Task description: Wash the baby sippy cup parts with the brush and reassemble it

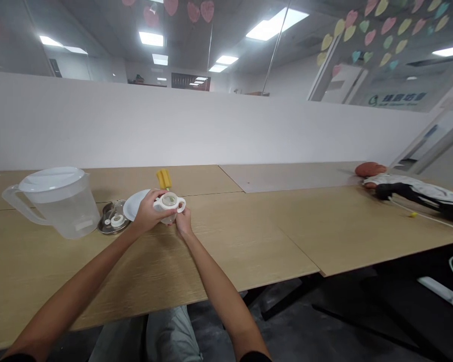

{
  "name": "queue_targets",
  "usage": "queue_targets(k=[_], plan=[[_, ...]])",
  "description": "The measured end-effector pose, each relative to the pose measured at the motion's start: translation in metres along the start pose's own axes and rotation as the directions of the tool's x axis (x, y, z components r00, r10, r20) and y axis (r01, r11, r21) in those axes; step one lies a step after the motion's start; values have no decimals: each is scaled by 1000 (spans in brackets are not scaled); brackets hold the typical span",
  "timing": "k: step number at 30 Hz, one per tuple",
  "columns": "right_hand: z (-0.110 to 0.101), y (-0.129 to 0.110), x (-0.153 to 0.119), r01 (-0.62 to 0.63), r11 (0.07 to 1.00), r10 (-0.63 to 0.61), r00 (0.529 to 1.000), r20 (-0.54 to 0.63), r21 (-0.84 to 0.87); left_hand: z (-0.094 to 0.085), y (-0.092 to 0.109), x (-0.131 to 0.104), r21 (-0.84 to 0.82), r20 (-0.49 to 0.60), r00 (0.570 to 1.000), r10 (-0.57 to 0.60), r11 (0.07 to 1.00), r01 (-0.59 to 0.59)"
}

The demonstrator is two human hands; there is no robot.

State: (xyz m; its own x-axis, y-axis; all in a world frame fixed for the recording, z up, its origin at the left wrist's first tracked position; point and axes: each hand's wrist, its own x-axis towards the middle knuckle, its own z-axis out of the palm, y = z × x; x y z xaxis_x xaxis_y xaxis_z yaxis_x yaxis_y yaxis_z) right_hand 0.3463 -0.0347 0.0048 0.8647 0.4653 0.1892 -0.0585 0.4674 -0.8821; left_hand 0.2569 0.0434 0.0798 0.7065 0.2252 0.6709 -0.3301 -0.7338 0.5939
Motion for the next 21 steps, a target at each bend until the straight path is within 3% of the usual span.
queue_targets(k=[4, 7, 9, 11, 13, 15, 17, 21], plan=[[0, 0, 3, 21, 998, -16, 996, -83, 55, 11, -10, -5, -239, 43, 996, -74, 968, 82], [-1, -1, 4, 16, 1000, -15, 996, -92, 12, 2, -15, 1, -207, 28, 994, -107, 972, 111], [-2, -3, 3, 44, 997, -50, 995, -86, -69, -13, -19, 7, -70, -15, 994, -107, 992, 105], [-4, -8, -2, 152, 966, -176, 979, -99, -211, -33, -23, 14, 136, -53, 995, -83, 987, 90], [-5, -11, -7, 311, 866, -362, 930, -62, -390, -52, -29, 19, 354, -64, 997, -38, 933, 58], [-6, -12, -13, 435, 726, -487, 872, 49, -533, -69, -35, 22, 524, -49, 999, -7, 851, 32], [-5, -10, -16, 491, 620, -517, 842, 152, -612, -82, -42, 23, 640, -43, 999, -11, 768, 36], [-5, -7, -15, 525, 501, -504, 823, 262, -687, -103, -50, 24, 779, -73, 997, -1, 624, 58]])
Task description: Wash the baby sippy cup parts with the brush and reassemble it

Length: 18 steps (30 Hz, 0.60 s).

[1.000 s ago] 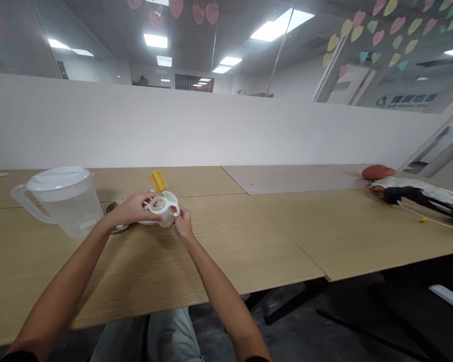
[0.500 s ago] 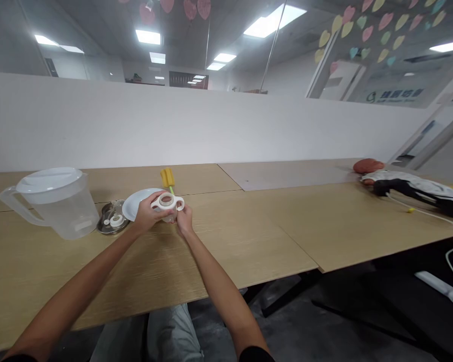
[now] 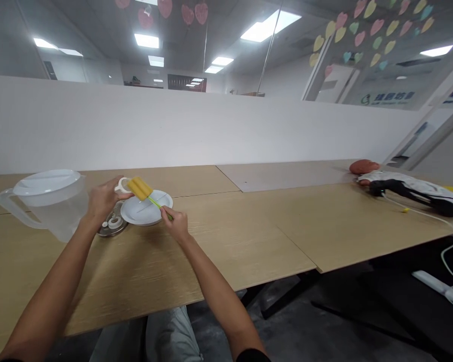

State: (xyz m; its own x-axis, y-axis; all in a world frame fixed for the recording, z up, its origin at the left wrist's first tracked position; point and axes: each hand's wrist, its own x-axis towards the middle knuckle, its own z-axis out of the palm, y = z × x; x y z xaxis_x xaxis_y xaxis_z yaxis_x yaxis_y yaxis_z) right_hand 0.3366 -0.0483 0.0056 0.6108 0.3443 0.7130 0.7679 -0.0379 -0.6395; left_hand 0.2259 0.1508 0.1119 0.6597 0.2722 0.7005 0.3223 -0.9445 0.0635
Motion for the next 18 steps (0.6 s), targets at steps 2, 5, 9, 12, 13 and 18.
queue_targets(k=[2, 5, 9, 12, 13, 18], plan=[[-3, 2, 3, 63, 995, -59, 997, 49, -71, -5, -7, 1, 63, -6, 998, 59, 996, -59], [-13, 2, 8, 157, 971, -142, 985, 98, -178, -9, -8, 0, 104, 24, 983, 181, 978, -183], [-27, 0, 14, 227, 933, -235, 972, 6, -278, -8, 13, -1, 57, 108, 954, 279, 956, -286], [-34, 0, 18, 249, 921, -282, 957, -72, -299, -5, 33, -2, 27, 182, 929, 321, 943, -331], [-35, 1, 19, 238, 927, -279, 954, -107, -291, -5, 37, -2, 21, 178, 932, 314, 946, -323], [-35, 8, 19, 186, 950, -236, 953, -189, -250, -6, 26, 0, 37, 73, 981, 182, 982, -185]])
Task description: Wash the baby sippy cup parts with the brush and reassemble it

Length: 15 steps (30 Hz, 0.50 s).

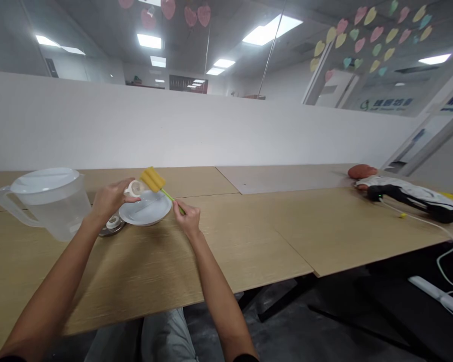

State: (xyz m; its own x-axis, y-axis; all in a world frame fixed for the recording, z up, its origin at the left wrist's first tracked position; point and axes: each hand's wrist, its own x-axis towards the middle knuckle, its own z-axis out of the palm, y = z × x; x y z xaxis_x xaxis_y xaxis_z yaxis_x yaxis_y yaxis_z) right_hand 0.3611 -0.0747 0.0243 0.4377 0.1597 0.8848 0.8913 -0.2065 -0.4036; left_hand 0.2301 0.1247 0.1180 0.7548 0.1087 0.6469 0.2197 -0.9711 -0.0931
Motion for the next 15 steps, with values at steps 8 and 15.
queue_targets(k=[8, 15], plan=[[5, -14, -5, -68, 987, 18, 948, 318, 146, -2, -31, -3, 23, 9, 993, 121, 992, -122], [6, -16, -6, -155, 963, 46, 902, 430, 222, 0, 9, -2, -125, 87, 926, 367, 926, -355]])
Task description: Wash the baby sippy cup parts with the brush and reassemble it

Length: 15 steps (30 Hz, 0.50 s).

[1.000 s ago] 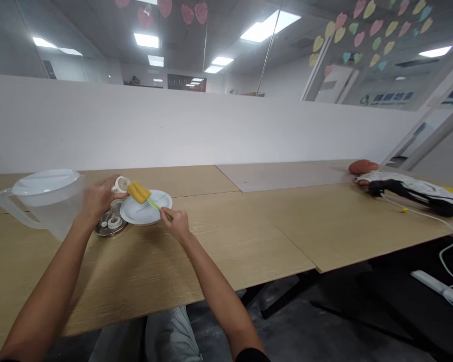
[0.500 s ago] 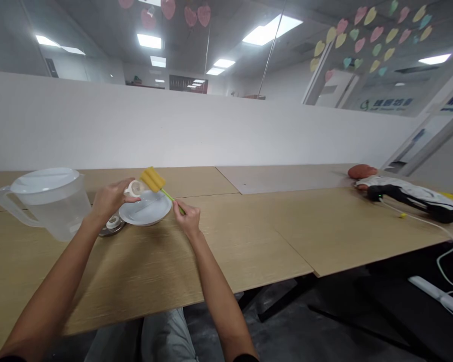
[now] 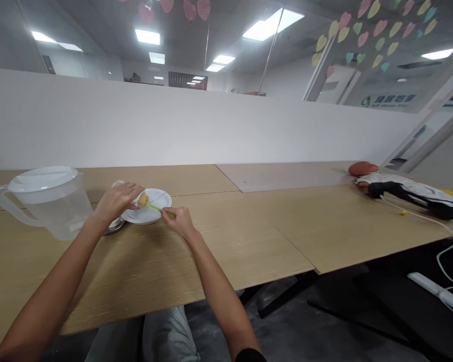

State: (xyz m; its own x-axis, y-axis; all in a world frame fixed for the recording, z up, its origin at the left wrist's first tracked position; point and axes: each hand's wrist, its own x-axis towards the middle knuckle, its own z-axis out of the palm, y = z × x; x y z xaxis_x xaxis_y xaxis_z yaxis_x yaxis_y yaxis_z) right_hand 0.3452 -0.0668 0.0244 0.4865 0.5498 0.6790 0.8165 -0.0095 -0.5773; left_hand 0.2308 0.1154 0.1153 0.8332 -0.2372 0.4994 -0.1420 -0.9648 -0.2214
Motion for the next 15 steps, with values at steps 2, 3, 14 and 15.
queue_targets(k=[2, 3, 14, 15], plan=[[2, -3, -1, 18, 1000, -18, 1000, 10, -23, 3, 10, 7, -13, 39, 998, 47, 999, -46], [3, -5, -1, 33, 999, -33, 999, 5, -38, 4, 13, 9, -14, 50, 997, 59, 998, -58], [8, -4, 3, -63, 997, 56, 990, -130, -53, 3, -32, -11, -99, -7, 987, -161, 982, 159], [7, -3, 4, -113, 994, 113, 984, -141, 4, 2, -33, -12, -109, -14, 985, -169, 980, 167]])
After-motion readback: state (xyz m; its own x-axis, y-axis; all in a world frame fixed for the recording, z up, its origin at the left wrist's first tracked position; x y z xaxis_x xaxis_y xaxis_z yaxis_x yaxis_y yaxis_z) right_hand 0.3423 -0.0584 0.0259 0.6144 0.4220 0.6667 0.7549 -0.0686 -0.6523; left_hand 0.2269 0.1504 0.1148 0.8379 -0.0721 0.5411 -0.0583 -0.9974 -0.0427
